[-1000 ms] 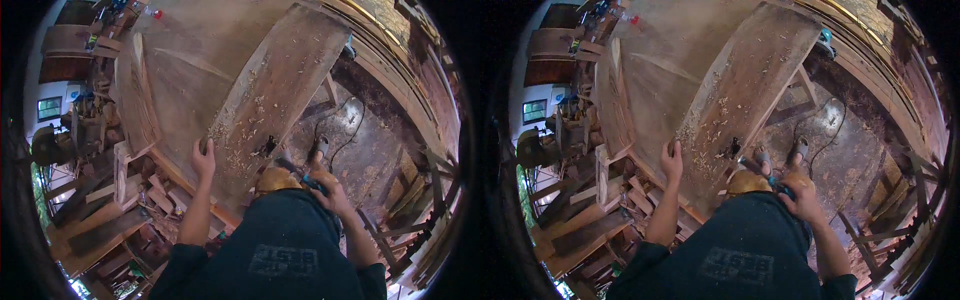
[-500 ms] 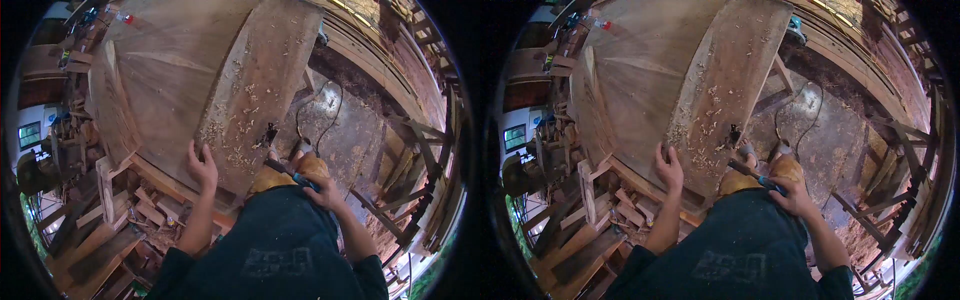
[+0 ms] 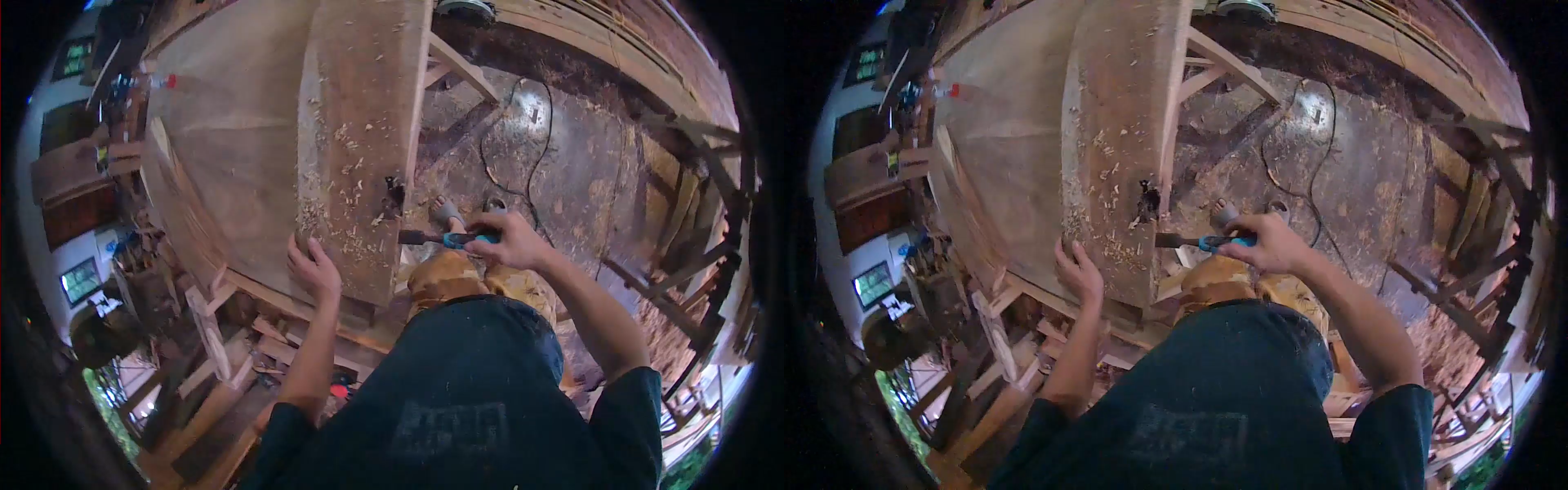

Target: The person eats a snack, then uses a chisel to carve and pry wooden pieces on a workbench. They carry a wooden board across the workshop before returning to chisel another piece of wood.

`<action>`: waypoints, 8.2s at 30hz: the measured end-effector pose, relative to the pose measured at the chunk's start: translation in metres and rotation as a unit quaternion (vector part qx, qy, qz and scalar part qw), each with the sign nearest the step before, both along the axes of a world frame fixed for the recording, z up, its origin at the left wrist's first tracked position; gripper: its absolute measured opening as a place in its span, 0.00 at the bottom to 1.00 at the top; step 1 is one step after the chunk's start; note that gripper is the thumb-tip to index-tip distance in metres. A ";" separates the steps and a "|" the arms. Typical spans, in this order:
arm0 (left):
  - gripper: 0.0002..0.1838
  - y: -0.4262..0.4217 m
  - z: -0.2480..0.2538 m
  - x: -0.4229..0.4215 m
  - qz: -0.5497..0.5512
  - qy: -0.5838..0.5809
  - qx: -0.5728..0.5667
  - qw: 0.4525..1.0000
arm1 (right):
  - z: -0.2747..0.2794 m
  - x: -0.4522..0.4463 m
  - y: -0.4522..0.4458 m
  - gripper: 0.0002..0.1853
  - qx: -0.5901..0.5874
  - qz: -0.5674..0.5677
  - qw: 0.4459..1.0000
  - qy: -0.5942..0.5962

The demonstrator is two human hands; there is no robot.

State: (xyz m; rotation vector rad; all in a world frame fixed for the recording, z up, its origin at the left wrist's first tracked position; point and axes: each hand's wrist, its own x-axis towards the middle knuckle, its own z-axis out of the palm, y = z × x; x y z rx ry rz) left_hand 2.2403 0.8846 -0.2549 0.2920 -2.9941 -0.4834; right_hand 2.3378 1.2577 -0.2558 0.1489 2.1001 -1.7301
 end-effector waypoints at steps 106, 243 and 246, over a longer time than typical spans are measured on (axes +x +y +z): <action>0.68 0.168 0.069 -0.076 -0.259 -0.209 -0.017 0.943 | 0.033 -0.036 0.069 0.19 0.160 0.023 0.986 0.043; 0.27 0.159 0.007 -0.300 -0.066 0.001 0.339 0.938 | 0.103 -0.123 0.035 0.22 0.270 0.101 0.889 -0.356; 0.26 0.158 0.004 -0.296 -0.059 0.012 0.344 0.937 | 0.131 -0.141 0.014 0.24 0.338 0.101 0.864 -0.359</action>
